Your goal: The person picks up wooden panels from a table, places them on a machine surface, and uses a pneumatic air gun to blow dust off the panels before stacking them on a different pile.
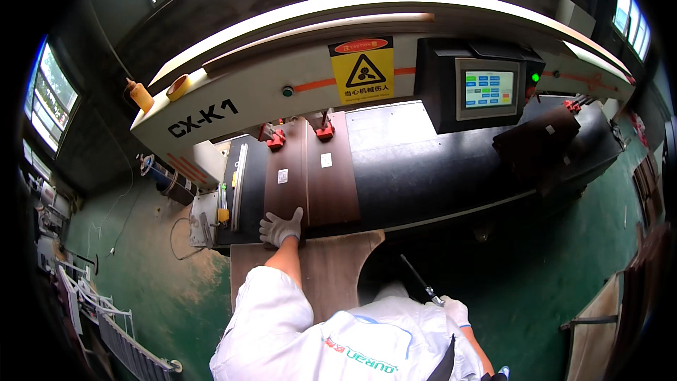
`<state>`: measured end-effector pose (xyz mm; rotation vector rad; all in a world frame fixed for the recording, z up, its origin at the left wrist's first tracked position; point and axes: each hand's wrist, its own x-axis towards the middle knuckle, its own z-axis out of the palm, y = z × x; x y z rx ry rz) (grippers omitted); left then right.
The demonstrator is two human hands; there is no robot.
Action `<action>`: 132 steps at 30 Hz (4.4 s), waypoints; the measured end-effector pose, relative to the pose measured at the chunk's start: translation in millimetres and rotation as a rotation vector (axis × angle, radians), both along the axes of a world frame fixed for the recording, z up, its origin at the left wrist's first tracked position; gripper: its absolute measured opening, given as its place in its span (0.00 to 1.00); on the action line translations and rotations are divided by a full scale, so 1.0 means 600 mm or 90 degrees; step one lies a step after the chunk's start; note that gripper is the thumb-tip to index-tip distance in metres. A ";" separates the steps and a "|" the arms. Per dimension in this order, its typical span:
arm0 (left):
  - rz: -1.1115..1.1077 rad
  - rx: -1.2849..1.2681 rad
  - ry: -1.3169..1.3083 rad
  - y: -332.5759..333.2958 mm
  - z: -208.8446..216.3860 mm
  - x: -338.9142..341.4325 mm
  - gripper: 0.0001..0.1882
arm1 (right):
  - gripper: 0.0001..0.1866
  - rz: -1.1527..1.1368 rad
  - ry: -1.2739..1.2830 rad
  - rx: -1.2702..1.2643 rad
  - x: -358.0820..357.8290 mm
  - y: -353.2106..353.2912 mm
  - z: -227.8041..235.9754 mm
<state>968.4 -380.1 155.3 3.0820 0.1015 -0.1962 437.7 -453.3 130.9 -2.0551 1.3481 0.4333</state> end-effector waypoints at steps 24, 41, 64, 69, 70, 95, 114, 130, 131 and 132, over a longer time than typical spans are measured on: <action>-0.009 -0.008 -0.032 -0.007 -0.033 0.021 0.61 | 0.33 -0.195 -0.073 0.048 0.042 -0.137 0.033; -0.007 -0.098 -0.035 0.013 -0.027 0.055 0.63 | 0.22 0.235 -0.362 0.149 0.601 -0.309 -0.007; 0.454 -1.043 0.309 0.017 -0.122 -0.647 0.25 | 0.17 0.176 -0.187 0.442 0.224 -0.515 0.028; 0.410 -0.569 0.126 0.067 -0.039 -0.656 0.36 | 0.11 0.189 -0.257 0.560 0.204 -0.467 -0.016; 0.413 -0.556 0.109 0.092 -0.041 -0.668 0.36 | 0.10 0.208 -0.264 0.527 0.203 -0.444 -0.019; 0.445 -0.314 -0.151 0.579 -0.007 -0.862 0.35 | 0.10 0.423 -0.318 0.643 0.116 0.124 0.160; 0.442 -0.600 -0.086 0.655 0.018 -0.860 0.44 | 0.15 0.585 -0.214 0.632 0.154 0.351 0.128; 0.901 -1.415 -0.824 0.576 -0.228 -1.597 0.12 | 0.11 1.099 0.147 0.532 -0.031 0.368 0.150; 1.040 -1.285 -0.786 0.563 -0.205 -1.610 0.12 | 0.12 1.121 0.165 0.501 -0.091 0.430 0.189; 1.027 -1.195 -0.834 0.527 -0.273 -1.669 0.12 | 0.11 1.265 0.158 0.515 -0.121 0.469 0.164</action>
